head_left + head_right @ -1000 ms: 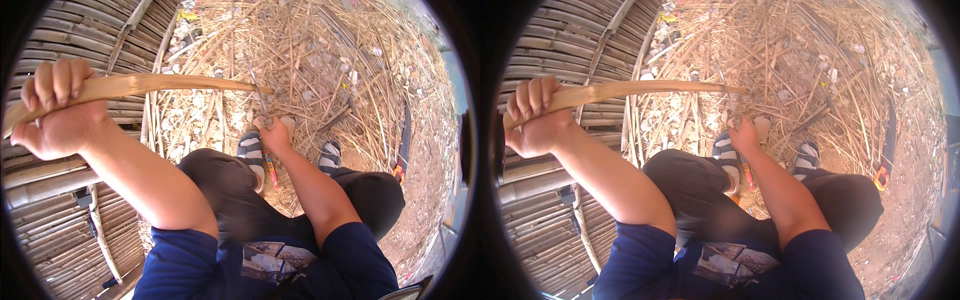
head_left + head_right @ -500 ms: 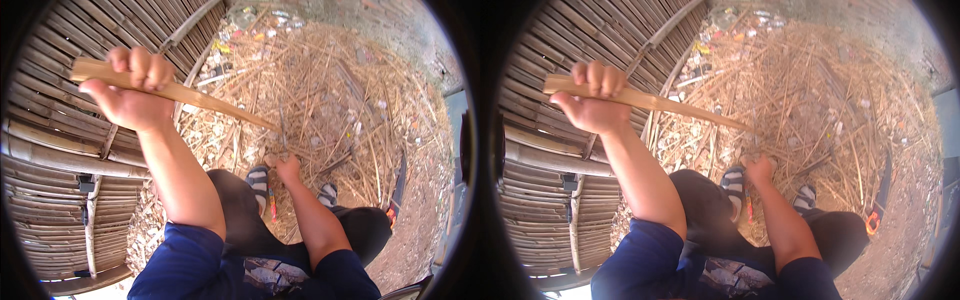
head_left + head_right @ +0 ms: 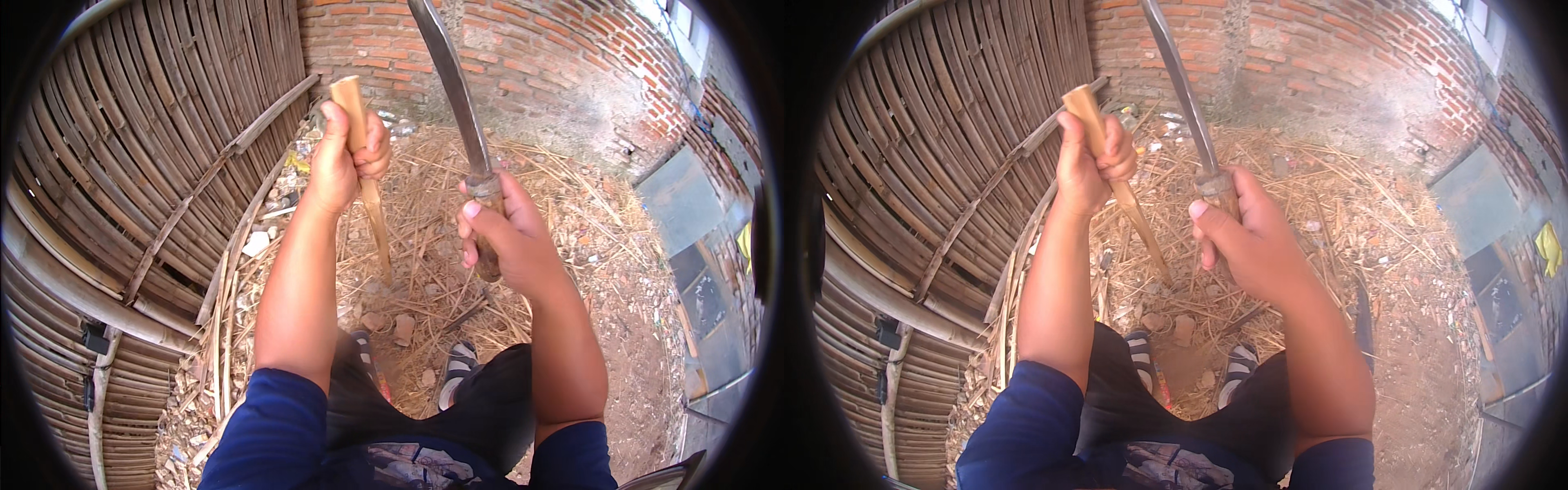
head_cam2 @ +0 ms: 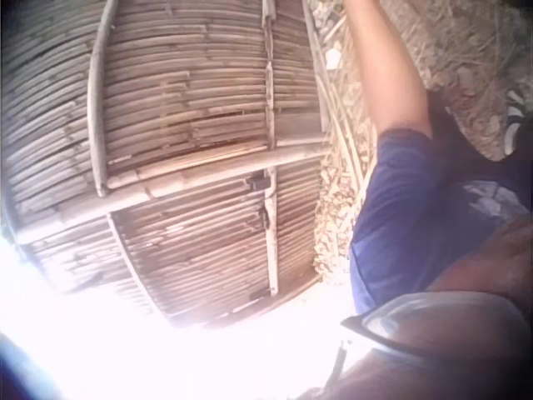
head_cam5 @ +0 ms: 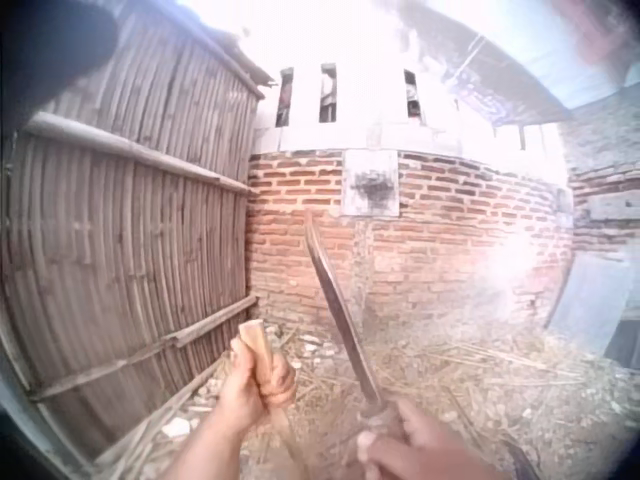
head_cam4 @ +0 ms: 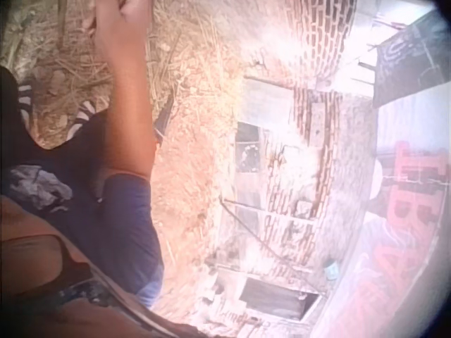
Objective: The person shapes a piece of wood by striking a knife with a hammer and then whittles it by hand with the knife.
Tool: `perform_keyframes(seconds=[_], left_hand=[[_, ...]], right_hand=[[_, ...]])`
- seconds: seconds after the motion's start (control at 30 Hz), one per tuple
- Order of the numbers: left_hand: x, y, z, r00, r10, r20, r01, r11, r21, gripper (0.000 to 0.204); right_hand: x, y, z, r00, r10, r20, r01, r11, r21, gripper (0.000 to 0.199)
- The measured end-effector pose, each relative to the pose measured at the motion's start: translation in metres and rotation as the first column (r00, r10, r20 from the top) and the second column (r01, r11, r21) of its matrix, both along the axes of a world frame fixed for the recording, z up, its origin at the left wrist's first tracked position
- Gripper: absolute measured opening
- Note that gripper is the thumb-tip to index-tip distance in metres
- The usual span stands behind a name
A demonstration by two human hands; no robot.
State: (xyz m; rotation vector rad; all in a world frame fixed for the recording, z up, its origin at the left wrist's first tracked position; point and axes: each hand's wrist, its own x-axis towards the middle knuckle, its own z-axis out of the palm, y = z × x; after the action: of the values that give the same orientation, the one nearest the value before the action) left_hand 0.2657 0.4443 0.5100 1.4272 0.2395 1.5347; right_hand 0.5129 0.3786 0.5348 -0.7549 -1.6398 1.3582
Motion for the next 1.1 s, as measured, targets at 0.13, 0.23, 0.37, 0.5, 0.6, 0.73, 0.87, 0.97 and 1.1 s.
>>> perform_keyframes(seconds=[0.13,0.23,0.37,0.5,0.6,0.73,0.87,0.97,1.1], left_hand=[[0.019,0.012,0.006,0.983,-0.173,-0.058,0.172,0.985,-0.023,0.072],[0.033,0.013,0.008,0.975,-0.211,-0.074,0.209,0.977,-0.032,0.072],[0.044,0.01,0.006,0.974,-0.211,-0.081,0.208,0.977,-0.041,0.073],[0.049,0.01,0.008,0.978,-0.187,-0.089,0.184,0.982,-0.042,0.074],[0.049,0.01,0.006,0.982,-0.164,-0.093,0.16,0.986,-0.049,0.074],[0.054,0.01,0.007,0.987,-0.126,-0.102,0.121,0.991,-0.052,0.074],[0.052,0.011,0.006,0.985,-0.133,-0.108,0.128,0.991,-0.046,0.073],[0.05,0.011,0.004,0.984,-0.154,-0.091,0.15,0.988,-0.048,0.072],[0.049,0.009,0.004,0.984,-0.145,-0.1,0.141,0.989,-0.052,0.073]], right_hand=[[0.014,-0.032,0.039,1.0,-0.026,-0.011,0.025,0.999,-0.045,0.03],[0.015,-0.047,0.045,0.999,-0.02,-0.039,0.016,0.996,-0.089,0.028],[0.018,-0.047,0.036,0.999,-0.001,-0.047,-0.003,0.996,-0.084,0.033],[0.018,-0.05,0.033,0.999,0.003,-0.036,-0.006,0.997,-0.077,0.034],[0.017,-0.05,0.032,0.999,0.04,-0.022,-0.043,0.992,-0.117,0.024],[0.017,-0.048,0.029,0.999,0.042,0.009,-0.04,0.993,-0.115,0.026],[0.015,-0.048,0.027,0.999,0.025,0.021,-0.023,0.994,-0.106,0.032],[0.014,-0.049,0.027,0.999,0.032,0.017,-0.03,0.995,-0.098,0.032],[0.014,-0.05,0.028,0.999,0.037,0.021,-0.035,0.995,-0.09,0.032]])
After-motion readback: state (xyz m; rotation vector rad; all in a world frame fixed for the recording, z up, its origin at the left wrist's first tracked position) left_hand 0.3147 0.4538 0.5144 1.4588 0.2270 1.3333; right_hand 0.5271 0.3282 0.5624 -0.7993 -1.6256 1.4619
